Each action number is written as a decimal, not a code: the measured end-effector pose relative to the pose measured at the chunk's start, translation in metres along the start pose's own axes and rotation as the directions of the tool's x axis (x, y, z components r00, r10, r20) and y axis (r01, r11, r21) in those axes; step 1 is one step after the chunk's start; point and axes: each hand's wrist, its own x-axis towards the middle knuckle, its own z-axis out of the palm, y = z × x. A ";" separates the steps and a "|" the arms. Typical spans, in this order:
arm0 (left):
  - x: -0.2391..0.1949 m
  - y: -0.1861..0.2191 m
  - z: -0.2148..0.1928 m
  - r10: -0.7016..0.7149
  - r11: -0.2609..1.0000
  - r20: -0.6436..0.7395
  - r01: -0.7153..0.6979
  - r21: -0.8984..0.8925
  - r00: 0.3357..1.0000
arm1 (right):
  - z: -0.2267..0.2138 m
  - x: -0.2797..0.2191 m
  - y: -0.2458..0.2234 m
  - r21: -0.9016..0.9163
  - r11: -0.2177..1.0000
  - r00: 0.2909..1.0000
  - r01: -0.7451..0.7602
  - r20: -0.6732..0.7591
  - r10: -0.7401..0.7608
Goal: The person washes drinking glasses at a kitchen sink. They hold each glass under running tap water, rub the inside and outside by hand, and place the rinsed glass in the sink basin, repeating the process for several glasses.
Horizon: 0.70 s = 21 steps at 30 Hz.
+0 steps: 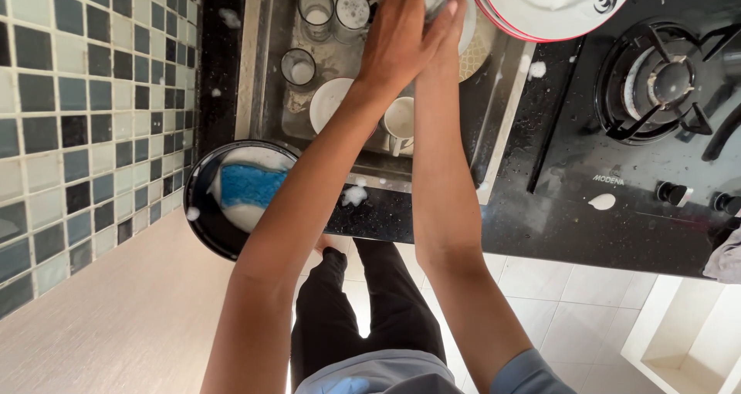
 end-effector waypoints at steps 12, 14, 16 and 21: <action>-0.015 -0.017 -0.042 -0.425 0.905 0.278 0.409 0.116 0.861 | 0.107 -0.040 -0.034 -0.377 0.925 0.967 0.050 -0.213 -0.139; -0.019 -0.006 -0.034 -0.383 0.919 0.185 0.353 0.174 0.905 | 0.121 -0.045 -0.044 -0.489 0.872 0.955 0.039 -0.237 -0.176; -0.019 -0.001 -0.041 -0.526 0.844 0.310 0.532 0.071 0.792 | 0.126 -0.047 -0.055 -0.400 0.916 0.998 0.020 -0.051 -0.044; -0.011 -0.005 -0.050 -0.460 0.863 0.411 0.505 -0.003 0.787 | 0.113 -0.044 -0.065 -0.435 0.900 0.999 -0.036 -0.039 0.021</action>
